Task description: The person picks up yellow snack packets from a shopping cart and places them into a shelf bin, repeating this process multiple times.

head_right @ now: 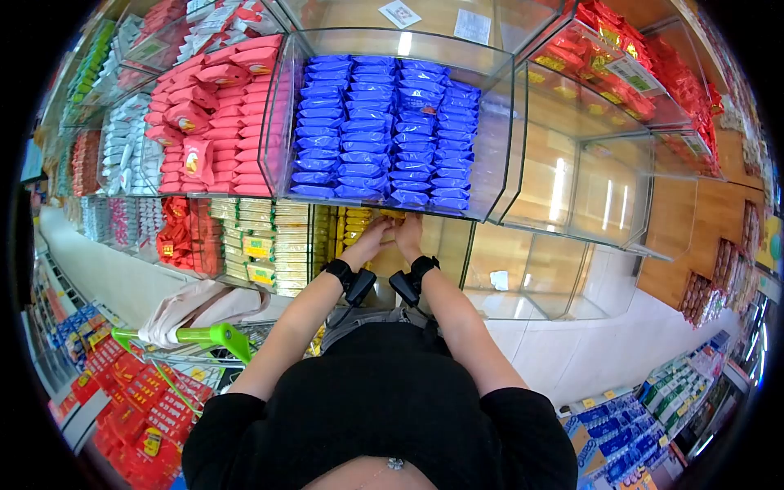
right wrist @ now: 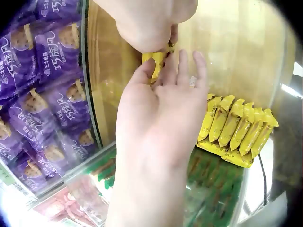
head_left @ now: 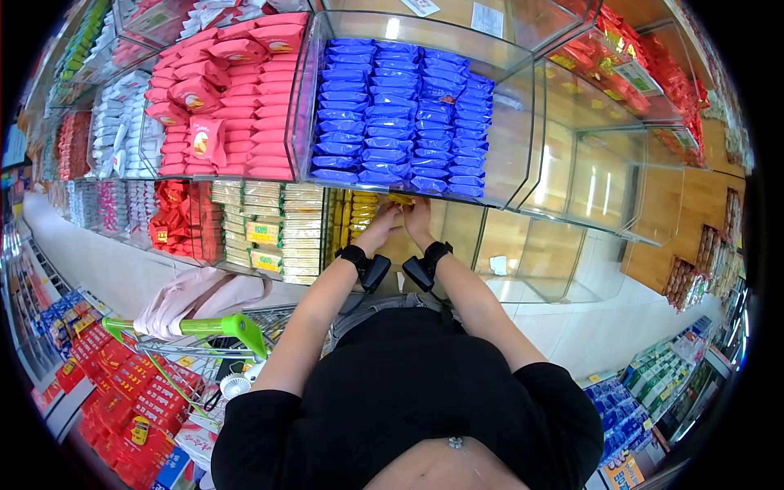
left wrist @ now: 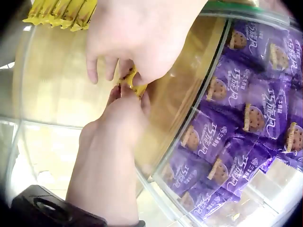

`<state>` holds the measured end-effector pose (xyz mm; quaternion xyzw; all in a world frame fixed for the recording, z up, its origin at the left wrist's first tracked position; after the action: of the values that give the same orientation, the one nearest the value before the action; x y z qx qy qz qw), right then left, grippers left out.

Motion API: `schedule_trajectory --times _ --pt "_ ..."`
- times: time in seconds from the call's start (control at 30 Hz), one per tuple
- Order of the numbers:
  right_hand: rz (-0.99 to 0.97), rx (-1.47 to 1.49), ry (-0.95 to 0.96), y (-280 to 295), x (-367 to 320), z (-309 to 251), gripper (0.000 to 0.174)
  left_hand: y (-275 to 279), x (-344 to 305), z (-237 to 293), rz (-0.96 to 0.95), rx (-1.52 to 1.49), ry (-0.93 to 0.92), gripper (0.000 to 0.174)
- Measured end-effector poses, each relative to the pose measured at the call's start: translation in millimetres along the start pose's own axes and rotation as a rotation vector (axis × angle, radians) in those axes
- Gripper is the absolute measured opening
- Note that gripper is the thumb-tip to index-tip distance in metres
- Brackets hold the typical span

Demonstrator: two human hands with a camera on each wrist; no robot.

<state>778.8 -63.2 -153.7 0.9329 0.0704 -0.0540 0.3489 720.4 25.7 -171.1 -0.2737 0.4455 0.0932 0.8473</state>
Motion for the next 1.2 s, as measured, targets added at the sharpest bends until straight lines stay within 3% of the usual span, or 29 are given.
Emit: schedule_trajectory --times 0.1,0.17,0.3,0.4,0.6,0.9,1.0,1.2 --pt "-0.062 -0.050 -0.001 2.9 0.7 -8.0 0.032 -1.4 0.6 2.3 0.021 -0.014 0.017 0.034" --pt "-0.164 0.045 -0.149 -0.8 1.9 -4.4 0.030 -1.8 1.7 4.2 0.012 -0.021 0.021 0.031" --pt "-0.210 -0.047 -0.124 -8.4 4.3 5.0 0.027 -0.4 4.4 4.5 0.011 -0.059 0.014 0.022" --pt "-0.240 0.046 -0.207 -20.4 2.2 21.7 0.027 -2.7 1.6 9.7 -0.021 -0.082 0.024 0.018" --pt "-0.181 0.027 -0.091 -28.1 0.5 33.3 0.034 0.6 12.3 2.9 0.052 -0.120 0.038 0.015" --pt "-0.312 0.033 -0.140 -23.3 -1.7 17.4 0.054 16.3 29.3 -10.2 0.071 -0.216 0.073 0.017" --pt "-0.302 0.048 -0.035 -24.1 0.2 15.9 0.058 18.2 32.1 -12.4 0.088 -0.258 0.087 0.018" --pt "-0.435 0.086 -0.218 -18.4 3.5 16.3 0.050 14.2 33.6 -14.7 0.088 -0.288 0.073 0.016"
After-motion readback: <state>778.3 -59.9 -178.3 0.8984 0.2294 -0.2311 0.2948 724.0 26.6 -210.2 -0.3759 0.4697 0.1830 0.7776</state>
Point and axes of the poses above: each hand's wrist, its own x-axis towards the middle knuckle, its own y-axis out of the back of the hand, z = x × y, the point moved 5 cm from there along x, towards the middle knuckle, and after that the axes turned 3 degrees about z, right-handed, at the moved point
